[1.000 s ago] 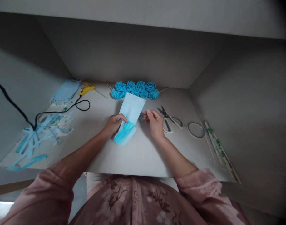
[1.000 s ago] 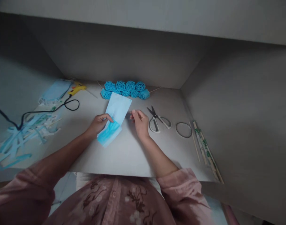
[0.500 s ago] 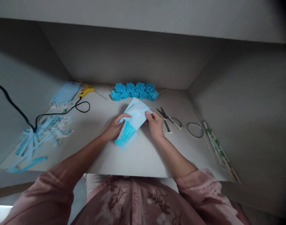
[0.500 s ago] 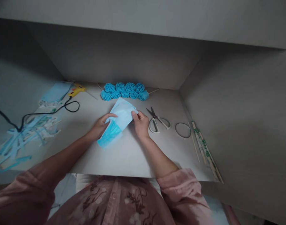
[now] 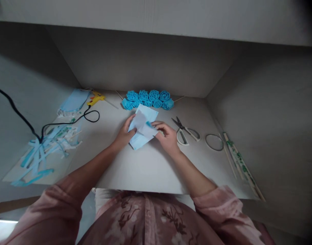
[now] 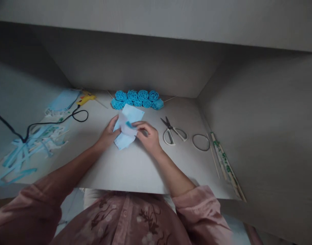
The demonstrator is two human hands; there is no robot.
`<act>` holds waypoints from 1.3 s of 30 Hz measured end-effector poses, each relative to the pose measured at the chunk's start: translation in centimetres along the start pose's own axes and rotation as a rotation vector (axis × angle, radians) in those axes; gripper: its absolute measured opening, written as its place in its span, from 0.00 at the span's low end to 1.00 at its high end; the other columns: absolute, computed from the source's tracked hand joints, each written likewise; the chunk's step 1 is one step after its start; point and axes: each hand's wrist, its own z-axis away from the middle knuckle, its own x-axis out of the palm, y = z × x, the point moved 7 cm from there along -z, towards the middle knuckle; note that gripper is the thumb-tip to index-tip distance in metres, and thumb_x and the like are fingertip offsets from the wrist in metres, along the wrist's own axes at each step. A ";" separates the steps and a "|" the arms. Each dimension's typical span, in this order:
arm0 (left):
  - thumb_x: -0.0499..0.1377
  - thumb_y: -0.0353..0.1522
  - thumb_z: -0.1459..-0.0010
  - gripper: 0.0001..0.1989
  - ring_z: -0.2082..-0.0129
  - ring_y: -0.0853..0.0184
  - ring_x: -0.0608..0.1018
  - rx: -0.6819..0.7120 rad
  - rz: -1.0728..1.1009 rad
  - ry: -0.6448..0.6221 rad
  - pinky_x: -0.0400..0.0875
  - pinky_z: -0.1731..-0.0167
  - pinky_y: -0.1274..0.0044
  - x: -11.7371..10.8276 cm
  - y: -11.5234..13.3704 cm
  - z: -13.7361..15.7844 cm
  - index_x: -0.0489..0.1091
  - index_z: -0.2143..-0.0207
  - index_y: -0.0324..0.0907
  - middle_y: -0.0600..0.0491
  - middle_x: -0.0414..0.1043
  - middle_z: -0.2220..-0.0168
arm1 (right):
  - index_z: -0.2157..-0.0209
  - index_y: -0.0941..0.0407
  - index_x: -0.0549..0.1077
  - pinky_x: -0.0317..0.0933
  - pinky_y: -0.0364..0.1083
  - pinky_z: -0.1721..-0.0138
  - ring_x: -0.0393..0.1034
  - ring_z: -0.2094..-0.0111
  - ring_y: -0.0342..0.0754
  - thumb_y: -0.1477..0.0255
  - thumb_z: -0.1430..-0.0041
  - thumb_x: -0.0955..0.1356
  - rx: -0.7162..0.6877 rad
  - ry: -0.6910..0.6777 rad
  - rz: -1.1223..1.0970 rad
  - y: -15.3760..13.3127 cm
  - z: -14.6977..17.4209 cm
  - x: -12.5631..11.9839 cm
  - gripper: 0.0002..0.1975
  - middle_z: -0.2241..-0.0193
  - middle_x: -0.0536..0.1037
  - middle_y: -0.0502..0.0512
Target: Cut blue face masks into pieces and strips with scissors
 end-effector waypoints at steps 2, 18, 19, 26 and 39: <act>0.60 0.42 0.49 0.38 0.43 0.56 0.69 0.001 0.035 0.013 0.65 0.45 0.67 -0.2 0.3 0.1 0.55 0.38 0.41 0.45 0.62 0.39 | 0.71 0.54 0.73 0.66 0.46 0.56 0.74 0.61 0.48 0.64 0.46 0.71 0.034 -0.221 -0.004 -0.7 0.7 2.0 0.08 0.65 0.80 0.54; 0.57 0.37 0.55 0.09 0.82 0.73 0.67 -0.315 0.117 -0.135 0.60 0.81 0.81 1.6 1.6 2.0 0.67 0.79 0.40 0.57 0.65 0.81 | 0.71 0.55 0.70 0.57 0.40 0.81 0.64 0.76 0.42 0.49 0.50 0.69 0.472 0.260 -0.157 6.5 -0.2 -2.8 0.22 0.76 0.69 0.49; 0.57 0.36 0.55 0.08 0.81 0.73 0.67 -0.311 0.116 -0.166 0.61 0.81 0.81 1.9 1.7 2.2 0.67 0.79 0.40 0.57 0.66 0.81 | 0.73 0.55 0.68 0.57 0.40 0.81 0.62 0.77 0.42 0.50 0.50 0.69 0.454 0.258 -0.155 6.3 -0.3 -2.7 0.21 0.78 0.67 0.47; 0.54 0.35 0.51 0.08 0.81 0.73 0.67 -0.283 0.001 -0.212 0.61 0.79 0.81 2.2 1.2 2.2 0.69 0.76 0.40 0.58 0.66 0.80 | 0.79 0.55 0.66 0.54 0.41 0.78 0.56 0.79 0.40 0.58 0.50 0.70 0.376 0.254 0.021 5.6 -0.5 -3.0 0.17 0.82 0.63 0.45; 0.57 0.36 0.44 0.25 0.47 0.60 0.72 0.014 -0.093 -0.027 0.66 0.48 0.71 0.6 1.0 0.5 0.60 0.44 0.42 0.47 0.65 0.43 | 0.74 0.55 0.70 0.56 0.43 0.70 0.64 0.75 0.44 0.60 0.44 0.69 0.201 0.287 0.470 3.5 -0.5 -3.9 0.13 0.78 0.72 0.48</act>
